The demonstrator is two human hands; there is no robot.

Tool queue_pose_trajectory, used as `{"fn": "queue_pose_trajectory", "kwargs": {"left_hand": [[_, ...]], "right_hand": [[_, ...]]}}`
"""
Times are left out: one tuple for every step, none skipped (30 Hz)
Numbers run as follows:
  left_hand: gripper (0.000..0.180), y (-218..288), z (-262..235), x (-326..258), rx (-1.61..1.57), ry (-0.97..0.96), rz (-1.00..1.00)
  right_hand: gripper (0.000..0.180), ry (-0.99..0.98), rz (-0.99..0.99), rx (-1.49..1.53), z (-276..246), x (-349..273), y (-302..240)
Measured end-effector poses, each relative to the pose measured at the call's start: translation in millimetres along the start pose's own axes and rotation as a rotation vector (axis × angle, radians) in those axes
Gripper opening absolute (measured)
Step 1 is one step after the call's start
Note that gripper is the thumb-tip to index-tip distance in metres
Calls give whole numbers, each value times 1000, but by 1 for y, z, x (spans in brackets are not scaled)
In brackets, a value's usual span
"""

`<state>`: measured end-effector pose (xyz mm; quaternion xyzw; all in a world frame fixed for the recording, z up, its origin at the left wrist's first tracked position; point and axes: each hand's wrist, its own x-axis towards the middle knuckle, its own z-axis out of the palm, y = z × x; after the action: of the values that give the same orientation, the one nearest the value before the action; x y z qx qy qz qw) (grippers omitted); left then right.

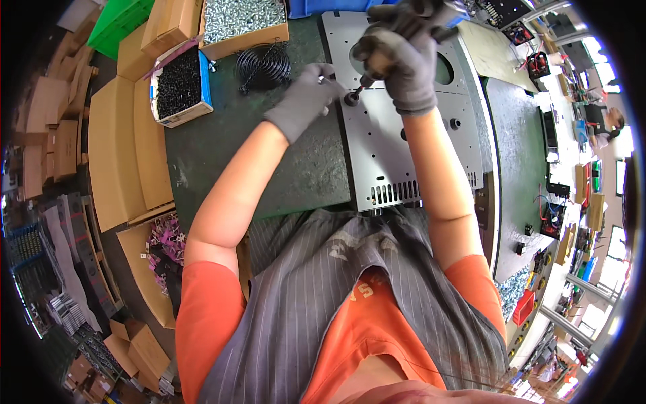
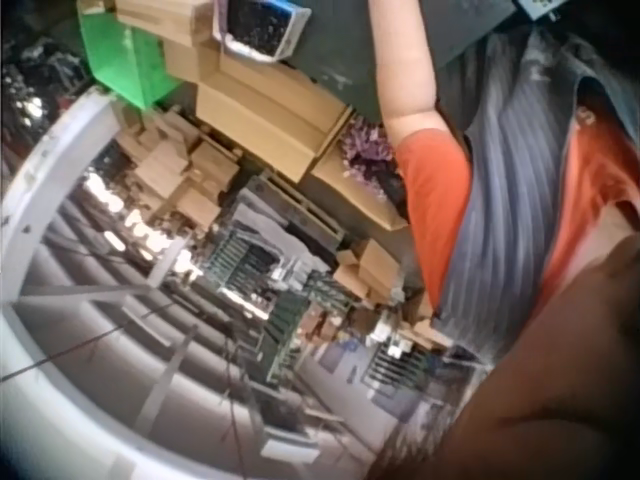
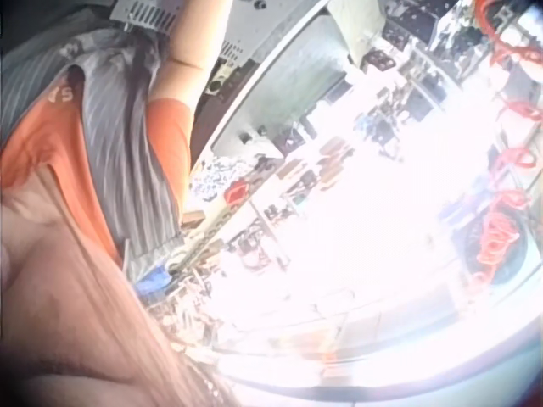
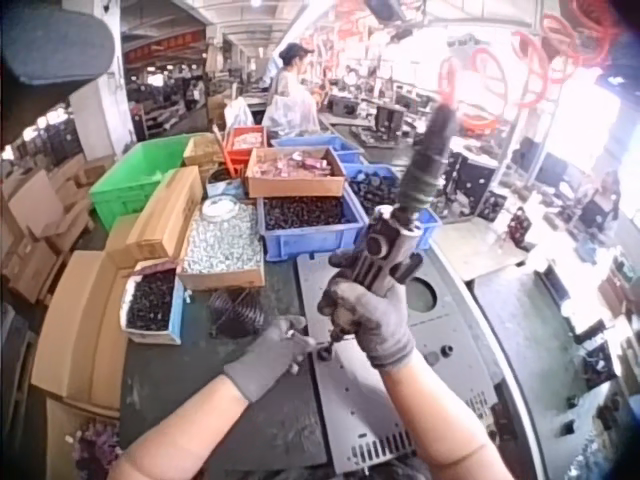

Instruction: The person assembles an electronic device on a workbench. They place a metal chassis on the table, install a cooling fan, and secure it with screws using a pneumatic screwdriver. They then attach a metal cover plate, fastening it with multiple screws. Finally, they install a second fan and secure it with screws.

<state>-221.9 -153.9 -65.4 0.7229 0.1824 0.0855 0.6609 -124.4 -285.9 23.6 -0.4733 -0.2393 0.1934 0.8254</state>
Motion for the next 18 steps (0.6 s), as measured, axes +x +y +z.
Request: {"fn": "queue_pose_trajectory", "kwargs": {"left_hand": [[31, 0, -10, -2, -383, -52, -201], [32, 3, -15, -3, -766, -104, -404], [26, 18, -9, -16, -795, -20, -424], [25, 17, -8, -26, -858, -81, -445], [24, 15, -8, -33, -919, -143, -466], [24, 15, -6, -41, -981, -204, -488], [24, 17, -1, -49, -962, -277, -436], [24, 20, 7, -57, -922, -264, -433], [25, 25, 15, -66, -885, -250, -428], [25, 28, 22, -72, -848, -237, -421], [26, 26, 27, -77, -912, -274, -423], [27, 27, 32, -82, -950, -297, -449], [27, 29, 37, -87, -988, -319, -474], [27, 31, 41, -94, -1027, -341, -500], [25, 33, 46, -99, -1036, -347, -492], [24, 32, 49, -104, -1058, -382, -487], [23, 29, 52, -109, -1080, -418, -482], [22, 27, 54, -112, -1098, -455, -476]], "right_hand": [[40, -52, -128, -45, -1, -3, -8], [42, -104, -257, -91, -6, -7, -15], [44, -168, -315, -11, -15, -10, -17], [45, -141, -259, 57, -17, -18, -25], [46, -151, -257, 123, -19, -27, -30], [47, -163, -254, 188, -21, -35, -34], [49, -142, -275, 167, -20, -45, -38], [49, -117, -304, 155, -21, -53, -40], [49, -95, -334, 141, -21, -60, -43], [49, -74, -363, 128, -22, -68, -46], [51, -118, -366, 78, -21, -76, -53], [51, -129, -373, 123, -23, -82, -57], [51, -140, -380, 168, -24, -88, -60], [51, -153, -386, 212, -26, -94, -64], [52, -161, -397, 208, -26, -99, -69], [52, -169, -401, 200, -26, -105, -73], [52, -178, -404, 192, -26, -111, -77], [52, -186, -411, 186, -26, -116, -81]]}}
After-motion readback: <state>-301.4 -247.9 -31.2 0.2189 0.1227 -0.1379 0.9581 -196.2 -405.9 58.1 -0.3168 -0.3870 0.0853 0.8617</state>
